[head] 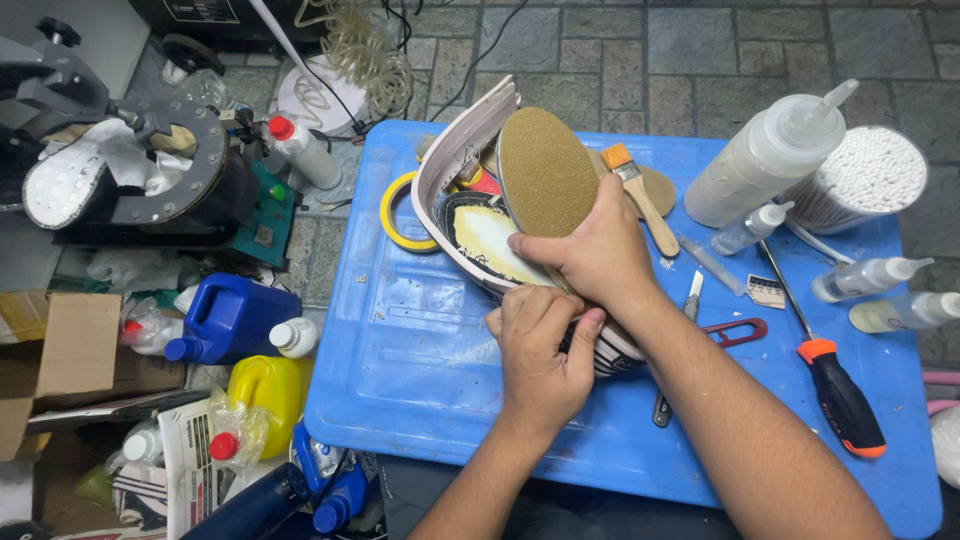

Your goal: The person repairs a black sneaker by removing the old sole and applying a new one. They use a metal tool to pry and cut the old sole away, then fit a new beige sole onto the shoe's base. The person uses a knife to trim the edges of the new sole for a precise fit.

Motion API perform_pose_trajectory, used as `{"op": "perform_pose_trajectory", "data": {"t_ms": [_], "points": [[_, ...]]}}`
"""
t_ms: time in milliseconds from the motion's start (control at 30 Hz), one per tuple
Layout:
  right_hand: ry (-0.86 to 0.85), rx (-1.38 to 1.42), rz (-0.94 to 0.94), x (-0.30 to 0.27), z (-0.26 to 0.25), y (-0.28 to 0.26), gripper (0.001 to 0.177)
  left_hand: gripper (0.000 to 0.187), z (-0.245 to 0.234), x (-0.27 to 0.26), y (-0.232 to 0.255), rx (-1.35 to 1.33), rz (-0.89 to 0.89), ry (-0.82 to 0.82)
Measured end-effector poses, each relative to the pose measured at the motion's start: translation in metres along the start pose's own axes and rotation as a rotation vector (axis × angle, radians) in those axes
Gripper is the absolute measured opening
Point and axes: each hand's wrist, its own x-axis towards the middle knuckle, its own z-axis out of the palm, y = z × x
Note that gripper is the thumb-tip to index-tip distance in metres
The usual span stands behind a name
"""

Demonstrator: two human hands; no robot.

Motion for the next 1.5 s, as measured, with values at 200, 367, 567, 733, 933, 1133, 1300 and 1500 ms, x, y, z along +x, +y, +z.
{"op": "perform_pose_trajectory", "data": {"t_ms": [200, 367, 567, 733, 933, 1133, 1300, 1500], "points": [[0.045, 0.068, 0.066, 0.007, 0.0, 0.014, 0.089, 0.011, 0.004, 0.001, -0.001, 0.012, 0.052, 0.01], [0.131, 0.128, 0.074, 0.012, 0.006, 0.028, 0.085, 0.011, 0.003, -0.01, 0.0, -0.032, 0.071, 0.015], [0.116, 0.154, -0.045, 0.013, 0.004, 0.03, 0.088, 0.011, -0.002, -0.017, 0.002, 0.023, 0.061, -0.019], [0.113, 0.028, -0.027, 0.0, -0.005, 0.004, 0.09, 0.047, -0.013, -0.004, 0.015, 0.139, 0.112, -0.134], [0.115, -0.004, 0.046, 0.002, -0.007, 0.002, 0.093, 0.044, -0.006, -0.004, 0.019, 0.124, 0.102, -0.2], [0.104, 0.06, 0.098, 0.011, -0.003, 0.02, 0.095, 0.031, 0.006, -0.022, 0.008, 0.022, 0.145, -0.071], [0.089, 0.187, 0.14, 0.016, -0.003, 0.024, 0.091, 0.034, 0.003, -0.021, 0.004, -0.016, 0.097, -0.123], [0.083, 0.157, 0.144, 0.004, -0.012, 0.016, 0.092, 0.052, -0.004, -0.019, 0.027, 0.194, 0.189, -0.113]]}}
